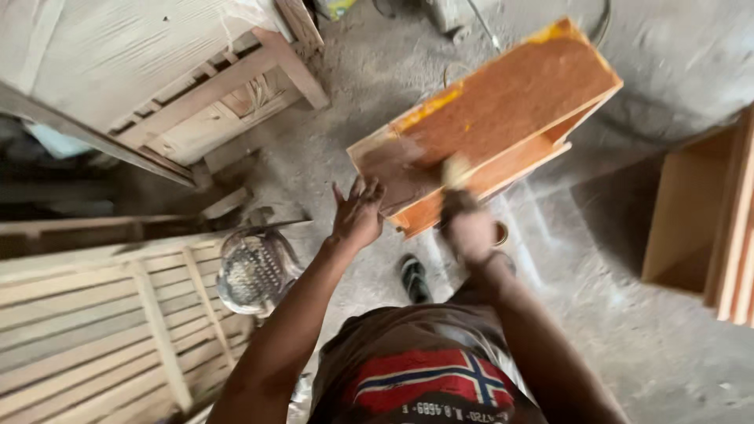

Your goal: The person applies varnish to a wooden drawer unit using a brush. They dip the brush into a can of varnish and coat the interior and exterior surfaces of the drawer, including the sides, bottom, and front panel.

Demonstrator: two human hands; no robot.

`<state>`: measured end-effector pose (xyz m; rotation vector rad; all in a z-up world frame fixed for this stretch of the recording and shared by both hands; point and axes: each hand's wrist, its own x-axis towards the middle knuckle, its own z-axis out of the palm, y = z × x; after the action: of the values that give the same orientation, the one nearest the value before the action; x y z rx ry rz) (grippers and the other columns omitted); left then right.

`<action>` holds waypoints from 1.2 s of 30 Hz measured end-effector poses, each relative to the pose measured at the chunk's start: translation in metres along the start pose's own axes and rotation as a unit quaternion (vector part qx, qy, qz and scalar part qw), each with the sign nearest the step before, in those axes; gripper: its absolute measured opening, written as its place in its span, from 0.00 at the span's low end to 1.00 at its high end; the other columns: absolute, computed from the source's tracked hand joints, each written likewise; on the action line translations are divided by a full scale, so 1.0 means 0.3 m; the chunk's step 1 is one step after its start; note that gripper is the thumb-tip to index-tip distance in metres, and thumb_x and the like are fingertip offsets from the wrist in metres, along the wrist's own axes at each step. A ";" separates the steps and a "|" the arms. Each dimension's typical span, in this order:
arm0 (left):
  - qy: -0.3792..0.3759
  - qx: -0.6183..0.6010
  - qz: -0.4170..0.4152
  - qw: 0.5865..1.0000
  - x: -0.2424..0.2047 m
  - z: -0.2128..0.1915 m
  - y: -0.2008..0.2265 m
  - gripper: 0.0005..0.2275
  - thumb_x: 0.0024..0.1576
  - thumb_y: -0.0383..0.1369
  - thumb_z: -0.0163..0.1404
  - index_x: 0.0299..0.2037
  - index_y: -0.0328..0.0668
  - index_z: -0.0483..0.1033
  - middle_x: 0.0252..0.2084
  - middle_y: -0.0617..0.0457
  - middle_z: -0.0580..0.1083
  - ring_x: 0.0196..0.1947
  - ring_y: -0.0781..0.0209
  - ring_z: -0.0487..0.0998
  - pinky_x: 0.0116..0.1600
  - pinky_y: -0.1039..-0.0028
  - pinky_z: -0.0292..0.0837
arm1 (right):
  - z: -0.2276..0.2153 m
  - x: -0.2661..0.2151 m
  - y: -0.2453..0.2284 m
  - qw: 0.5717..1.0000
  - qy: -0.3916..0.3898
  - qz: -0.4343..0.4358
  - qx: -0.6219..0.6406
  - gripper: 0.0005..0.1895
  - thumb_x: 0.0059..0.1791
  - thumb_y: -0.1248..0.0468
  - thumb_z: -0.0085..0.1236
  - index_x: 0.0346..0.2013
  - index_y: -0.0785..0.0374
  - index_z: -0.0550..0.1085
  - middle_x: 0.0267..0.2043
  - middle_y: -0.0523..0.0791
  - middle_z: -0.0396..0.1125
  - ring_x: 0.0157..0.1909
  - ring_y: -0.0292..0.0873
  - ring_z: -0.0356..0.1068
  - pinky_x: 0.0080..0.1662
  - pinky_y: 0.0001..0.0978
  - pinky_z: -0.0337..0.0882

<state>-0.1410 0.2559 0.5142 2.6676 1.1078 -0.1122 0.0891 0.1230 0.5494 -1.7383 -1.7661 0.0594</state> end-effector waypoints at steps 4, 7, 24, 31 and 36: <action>-0.023 0.020 -0.030 0.999 -0.002 0.003 -0.003 0.27 0.53 0.31 0.50 0.66 0.38 0.67 0.73 0.41 0.59 0.75 0.39 0.52 0.68 0.26 0.35 | 0.000 -0.013 -0.069 0.959 -0.046 0.115 0.255 0.15 0.43 0.65 0.60 0.44 0.66 0.77 0.40 0.55 0.73 0.40 0.56 0.75 0.42 0.46 0.76; 0.093 -0.043 -0.005 0.995 -0.063 0.024 -0.024 0.23 0.55 0.31 0.52 0.63 0.44 0.69 0.72 0.40 0.62 0.73 0.39 0.56 0.70 0.26 0.37 | -0.110 -0.001 0.104 0.952 -0.071 0.249 0.162 0.13 0.54 0.66 0.52 0.49 0.57 0.82 0.43 0.50 0.76 0.34 0.49 0.75 0.37 0.38 0.73; 0.143 -0.269 -0.359 0.882 -0.296 0.402 0.222 0.23 0.50 0.37 0.60 0.57 0.42 0.75 0.53 0.42 0.78 0.55 0.42 0.76 0.62 0.42 0.59 | -0.118 0.097 -0.082 0.934 -0.142 0.043 0.326 0.07 0.48 0.73 0.59 0.39 0.62 0.75 0.39 0.48 0.74 0.38 0.51 0.76 0.40 0.39 0.75; 0.134 -0.309 -0.348 0.875 -0.262 0.376 0.120 0.22 0.54 0.40 0.59 0.58 0.41 0.76 0.53 0.43 0.78 0.54 0.43 0.77 0.63 0.47 0.61 | -0.115 0.159 -0.165 0.949 -0.200 -0.146 0.196 0.13 0.42 0.75 0.61 0.40 0.65 0.77 0.41 0.50 0.75 0.41 0.54 0.75 0.42 0.44 0.76; 0.108 -0.348 -0.320 0.875 -0.221 0.379 0.032 0.26 0.52 0.39 0.62 0.61 0.44 0.73 0.52 0.49 0.79 0.53 0.50 0.79 0.67 0.42 0.57 | -0.067 0.174 -0.213 0.955 -0.170 -0.006 0.243 0.11 0.45 0.73 0.62 0.42 0.66 0.77 0.42 0.50 0.74 0.40 0.45 0.75 0.41 0.36 0.76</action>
<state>-0.1783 0.1744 0.4174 1.6382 1.6691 0.4022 0.0472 0.1549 0.6160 -1.4098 -1.8007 0.7643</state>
